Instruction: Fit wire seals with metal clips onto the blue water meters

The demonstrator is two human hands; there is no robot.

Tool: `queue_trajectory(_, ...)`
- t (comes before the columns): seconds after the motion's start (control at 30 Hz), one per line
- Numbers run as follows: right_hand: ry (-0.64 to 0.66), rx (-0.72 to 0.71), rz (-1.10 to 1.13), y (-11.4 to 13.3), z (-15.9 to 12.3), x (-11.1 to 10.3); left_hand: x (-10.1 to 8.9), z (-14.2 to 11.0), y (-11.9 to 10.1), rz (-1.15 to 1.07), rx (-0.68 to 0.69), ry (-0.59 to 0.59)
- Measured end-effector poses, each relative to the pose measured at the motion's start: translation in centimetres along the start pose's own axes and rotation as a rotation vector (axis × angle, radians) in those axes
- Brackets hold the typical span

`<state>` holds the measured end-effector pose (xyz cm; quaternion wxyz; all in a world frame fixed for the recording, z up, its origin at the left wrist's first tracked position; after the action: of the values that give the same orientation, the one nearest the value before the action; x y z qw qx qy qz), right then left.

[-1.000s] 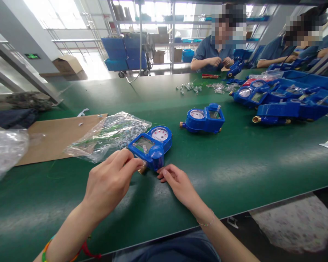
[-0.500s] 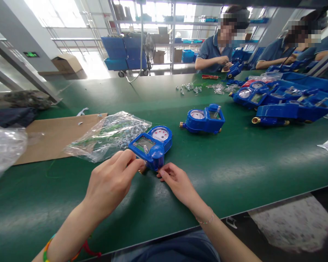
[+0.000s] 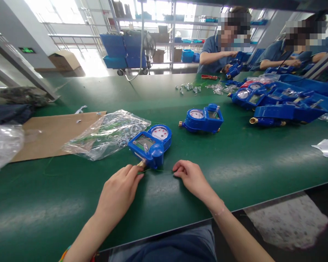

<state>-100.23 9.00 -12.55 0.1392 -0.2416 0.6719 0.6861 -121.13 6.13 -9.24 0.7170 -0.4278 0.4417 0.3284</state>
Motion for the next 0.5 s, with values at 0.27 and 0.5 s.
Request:
queue_trajectory(0.27, 0.472, 0.253, 0.586, 0.9, -5.1, 2.7, 0.6, -3.4, 3.1, -0.636, -0.276, 0.038)
queue_trajectory(0.5, 0.270, 0.394, 1.175, 1.7, -5.2, 7.8, 3.4, -5.0, 0.1, -1.546, -0.619, 0.115)
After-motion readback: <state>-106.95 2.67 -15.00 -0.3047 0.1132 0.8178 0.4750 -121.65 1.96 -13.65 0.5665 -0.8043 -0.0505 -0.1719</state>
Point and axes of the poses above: each hand's wrist, its own z-axis towards the middle knuckle, its own x-axis out of the palm, y = z × x, the point moved 6 cm from there along z, towards the middle knuckle, and after that the axes turned 1 degree about -z, right-handed, at the moved point
